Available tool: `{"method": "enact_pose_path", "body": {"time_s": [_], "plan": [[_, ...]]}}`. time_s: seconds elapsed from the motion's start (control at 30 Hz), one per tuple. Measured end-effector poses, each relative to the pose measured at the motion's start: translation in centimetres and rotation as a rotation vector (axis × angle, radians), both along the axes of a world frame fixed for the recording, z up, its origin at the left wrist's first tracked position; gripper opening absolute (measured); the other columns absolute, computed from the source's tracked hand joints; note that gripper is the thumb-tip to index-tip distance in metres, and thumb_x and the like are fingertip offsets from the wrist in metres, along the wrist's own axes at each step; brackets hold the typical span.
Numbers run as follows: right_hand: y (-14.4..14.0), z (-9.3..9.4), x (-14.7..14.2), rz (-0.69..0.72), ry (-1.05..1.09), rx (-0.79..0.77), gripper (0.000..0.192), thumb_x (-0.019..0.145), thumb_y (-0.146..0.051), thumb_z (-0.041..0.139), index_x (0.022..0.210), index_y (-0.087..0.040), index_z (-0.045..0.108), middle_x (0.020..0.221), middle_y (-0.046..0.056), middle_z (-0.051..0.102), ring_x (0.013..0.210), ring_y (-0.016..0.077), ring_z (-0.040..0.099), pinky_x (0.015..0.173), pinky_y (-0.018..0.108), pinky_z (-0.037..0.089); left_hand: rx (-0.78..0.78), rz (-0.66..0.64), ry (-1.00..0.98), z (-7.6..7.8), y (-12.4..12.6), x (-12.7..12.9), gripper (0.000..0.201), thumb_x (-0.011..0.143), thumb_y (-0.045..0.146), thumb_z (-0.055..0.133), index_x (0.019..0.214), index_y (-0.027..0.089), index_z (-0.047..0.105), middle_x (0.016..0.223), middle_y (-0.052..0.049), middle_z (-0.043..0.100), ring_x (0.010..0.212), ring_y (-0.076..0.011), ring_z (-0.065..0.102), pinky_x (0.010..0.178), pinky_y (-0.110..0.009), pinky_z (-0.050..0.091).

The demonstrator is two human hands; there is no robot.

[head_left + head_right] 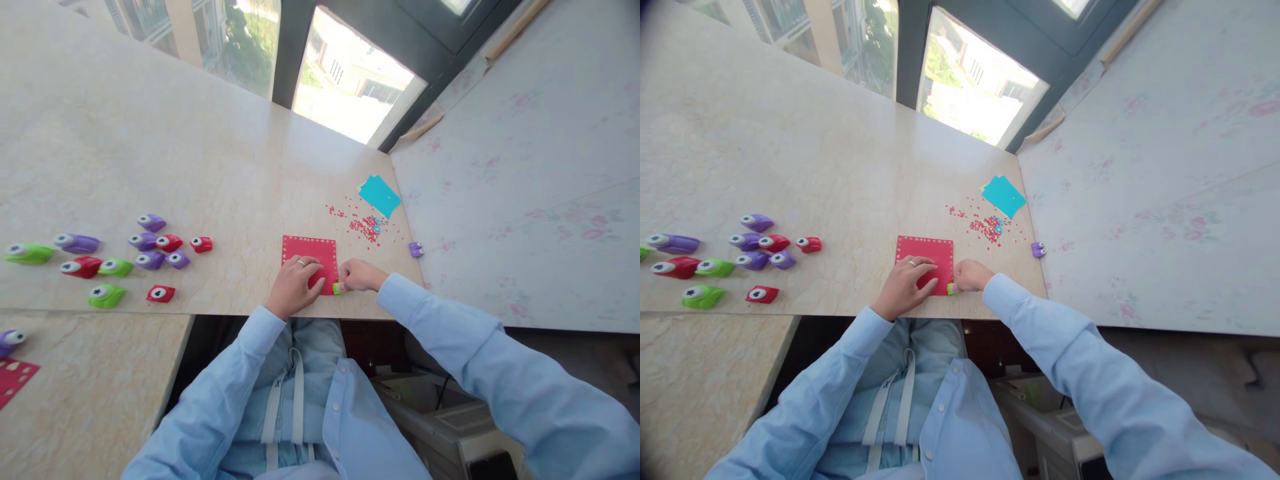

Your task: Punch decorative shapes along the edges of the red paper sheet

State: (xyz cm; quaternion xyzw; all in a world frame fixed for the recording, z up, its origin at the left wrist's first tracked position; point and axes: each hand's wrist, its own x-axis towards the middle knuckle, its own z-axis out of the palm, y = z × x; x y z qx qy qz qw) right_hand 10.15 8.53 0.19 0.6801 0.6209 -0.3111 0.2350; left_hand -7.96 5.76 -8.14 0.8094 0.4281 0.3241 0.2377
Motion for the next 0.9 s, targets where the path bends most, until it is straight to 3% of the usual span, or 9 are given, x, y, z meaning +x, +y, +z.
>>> {"method": "enact_pose_path", "body": {"time_s": [0.3,0.47,0.57,0.7,0.77,0.9], "plan": [[-1.7,-0.3,1.0,-0.03,0.082,0.128,0.024,0.077,-0.023,0.074,0.065,-0.016,0.054,0.061,-0.002,0.054,0.06,0.0089,0.047,0.056,0.021,0.029,-0.025,0.012,-0.012,0.0,0.1,0.1,0.02,0.09,0.027,0.055,0.101,0.018,0.07,0.107,-0.007,0.07,0.096,-0.0225,0.061,0.088,-0.039,0.05],[-3.2,-0.8,2.2,0.03,0.144,0.277,0.017,0.081,-0.026,0.07,0.072,-0.015,0.061,0.068,0.0,0.059,0.065,0.0114,0.05,0.059,0.022,0.03,-0.063,0.003,-0.065,0.0,0.2,0.0,0.017,0.089,0.023,0.056,0.097,0.018,0.07,0.102,-0.006,0.071,0.095,-0.0208,0.063,0.089,-0.037,0.049],[-4.2,-0.9,2.6,0.069,0.213,0.413,0.016,0.083,-0.028,0.069,0.092,-0.015,0.065,0.079,0.003,0.064,0.07,0.0131,0.055,0.065,0.023,0.037,-0.07,0.014,-0.08,0.0,0.3,-0.1,0.016,0.089,0.022,0.055,0.095,0.019,0.07,0.099,-0.006,0.072,0.093,-0.0201,0.064,0.088,-0.036,0.049],[-5.4,-1.1,2.8,0.216,0.367,0.552,0.047,0.082,-0.03,0.073,0.125,-0.017,0.059,0.108,0.009,0.06,0.083,0.0153,0.06,0.081,0.029,0.048,-0.082,0.027,-0.077,0.2,0.2,-0.1,0.015,0.089,0.021,0.055,0.093,0.019,0.07,0.098,-0.006,0.072,0.093,-0.0203,0.064,0.087,-0.036,0.049],[-5.8,-1.6,2.8,0.332,0.368,0.577,0.047,0.08,-0.028,0.075,0.123,-0.018,0.06,0.115,0.01,0.057,0.096,0.0198,0.06,0.086,0.033,0.05,-0.09,0.035,-0.08,0.3,0.1,-0.1,0.015,0.089,0.02,0.056,0.092,0.019,0.07,0.097,-0.006,0.072,0.093,-0.0203,0.064,0.086,-0.035,0.05],[-5.2,-3.1,3.7,0.437,0.398,0.617,0.022,0.084,-0.018,0.068,0.106,-0.019,0.064,0.114,0.01,0.056,0.102,0.0204,0.06,0.09,0.034,0.051,-0.102,0.049,-0.093,0.3,0.1,-0.1,0.015,0.088,0.018,0.057,0.092,0.02,0.07,0.097,-0.005,0.073,0.094,-0.0201,0.065,0.087,-0.035,0.05]]}}
